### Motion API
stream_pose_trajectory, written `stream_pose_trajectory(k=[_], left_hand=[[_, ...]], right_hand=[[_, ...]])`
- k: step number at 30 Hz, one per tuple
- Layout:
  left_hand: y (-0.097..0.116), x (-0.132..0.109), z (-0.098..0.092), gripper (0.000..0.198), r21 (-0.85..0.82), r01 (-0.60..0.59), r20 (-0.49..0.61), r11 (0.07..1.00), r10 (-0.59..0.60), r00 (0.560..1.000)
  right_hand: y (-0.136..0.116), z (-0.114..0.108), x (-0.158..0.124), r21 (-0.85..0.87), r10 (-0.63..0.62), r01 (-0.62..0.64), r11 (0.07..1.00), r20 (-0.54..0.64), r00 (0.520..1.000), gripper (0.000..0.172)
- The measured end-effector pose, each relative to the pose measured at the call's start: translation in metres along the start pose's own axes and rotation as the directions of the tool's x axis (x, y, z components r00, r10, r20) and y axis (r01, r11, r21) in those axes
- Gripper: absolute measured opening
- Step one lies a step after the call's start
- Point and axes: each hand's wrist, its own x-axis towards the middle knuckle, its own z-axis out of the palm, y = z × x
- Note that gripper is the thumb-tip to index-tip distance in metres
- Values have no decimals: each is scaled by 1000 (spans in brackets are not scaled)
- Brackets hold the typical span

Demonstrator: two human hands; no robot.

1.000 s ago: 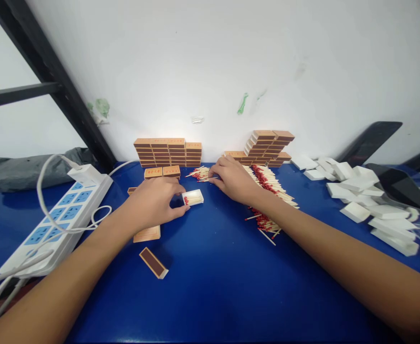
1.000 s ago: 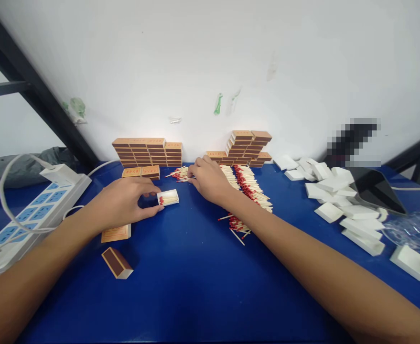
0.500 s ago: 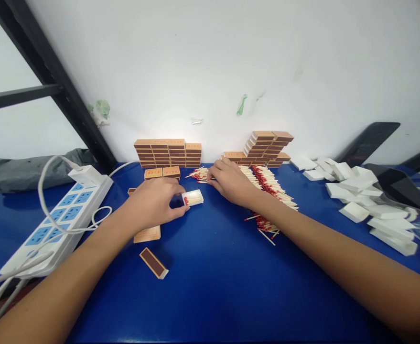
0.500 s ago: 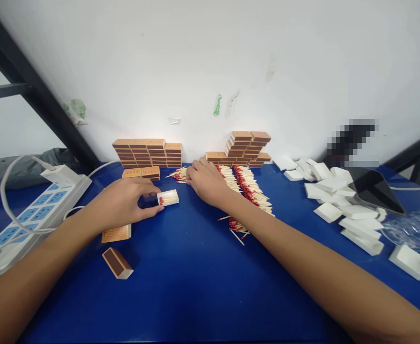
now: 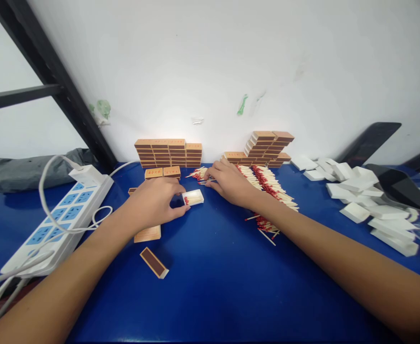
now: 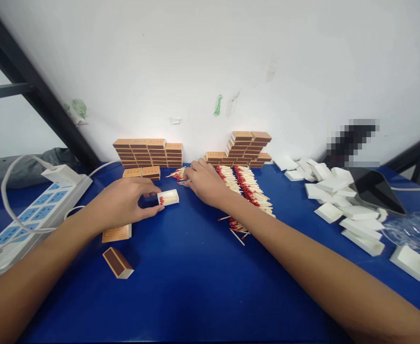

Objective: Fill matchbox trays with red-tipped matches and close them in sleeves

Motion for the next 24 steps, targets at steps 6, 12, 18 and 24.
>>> stream_pose_trajectory(k=[6,12,18,24], left_hand=[[0,0,1,23,-5,10,9,1000,-10,1000],[1,-1,-1,26,15,34,24,999,-35,999],[2,0,-1,27,42,20,25,999,-21,999],[1,-2,0,28,33,20,7,999,-21,1000]], right_hand=[[3,-2,1,44,-5,3,999,37,999,14],[-18,-20,-1,209,-71,63,976,30,997,14],[-44,-16,-4,154,-137,141,978,-40,990,13],[-11,-18,2,83,48,-34,996,-177,983,15]])
